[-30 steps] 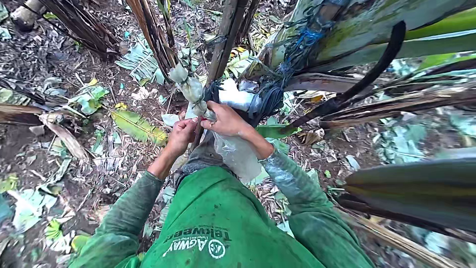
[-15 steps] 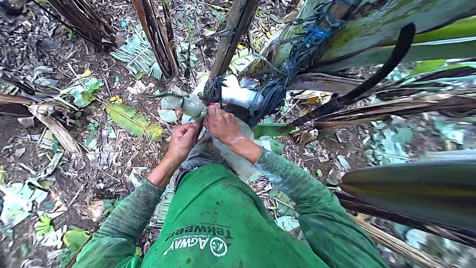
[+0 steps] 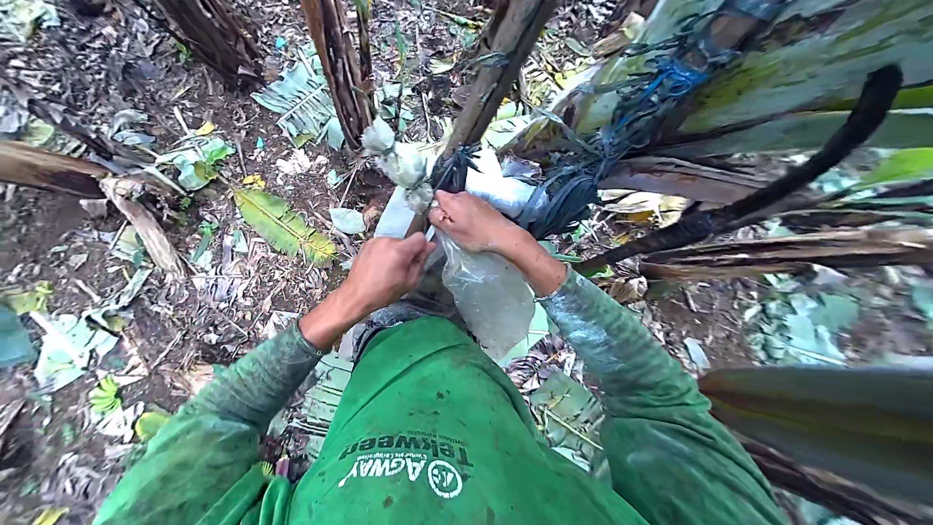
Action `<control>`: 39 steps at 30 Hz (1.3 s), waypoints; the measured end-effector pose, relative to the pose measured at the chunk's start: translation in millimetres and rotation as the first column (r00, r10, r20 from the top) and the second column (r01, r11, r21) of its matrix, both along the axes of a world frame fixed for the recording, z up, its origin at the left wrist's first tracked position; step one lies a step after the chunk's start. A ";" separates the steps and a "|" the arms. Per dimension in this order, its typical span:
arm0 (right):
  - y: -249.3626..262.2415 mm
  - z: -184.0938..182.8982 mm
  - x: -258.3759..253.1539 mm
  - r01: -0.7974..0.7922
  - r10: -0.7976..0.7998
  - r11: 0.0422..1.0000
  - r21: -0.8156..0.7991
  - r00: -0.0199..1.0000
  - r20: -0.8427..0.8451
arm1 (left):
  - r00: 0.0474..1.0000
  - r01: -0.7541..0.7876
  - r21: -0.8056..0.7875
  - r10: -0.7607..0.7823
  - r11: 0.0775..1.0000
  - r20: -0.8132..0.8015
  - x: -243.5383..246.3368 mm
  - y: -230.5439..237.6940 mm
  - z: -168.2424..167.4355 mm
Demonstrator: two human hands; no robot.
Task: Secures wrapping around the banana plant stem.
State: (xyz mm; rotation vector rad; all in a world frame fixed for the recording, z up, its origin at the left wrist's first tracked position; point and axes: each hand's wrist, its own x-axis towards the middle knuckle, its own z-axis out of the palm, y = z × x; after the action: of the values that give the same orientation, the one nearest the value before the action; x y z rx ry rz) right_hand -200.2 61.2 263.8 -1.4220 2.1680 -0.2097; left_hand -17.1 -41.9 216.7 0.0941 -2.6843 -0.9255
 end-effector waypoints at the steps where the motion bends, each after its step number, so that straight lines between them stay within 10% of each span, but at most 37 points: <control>1: -1.2 0.9 3.5 -0.002 0.004 0.999 0.036 0.997 -0.071 | 0.999 0.032 -0.112 -0.028 0.993 0.040 -1.3 -2.1 12.2; 9: 10.1 -0.3 22.9 0.043 -0.050 0.999 -0.030 0.954 -0.295 | 0.981 0.183 -0.503 -0.125 0.845 0.147 -21.1 4.9 59.3; 39: 9.0 -7.4 13.5 0.049 -0.080 0.989 -0.140 0.971 -0.225 | 0.996 0.087 -0.669 -0.070 0.739 0.052 -15.5 14.8 72.0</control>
State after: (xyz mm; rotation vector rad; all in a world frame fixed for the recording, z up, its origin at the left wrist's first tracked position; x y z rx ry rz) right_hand -186.7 70.3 256.4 -1.5150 2.4315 -0.2277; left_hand -32.5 -27.0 288.7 -0.1712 -2.8804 0.0851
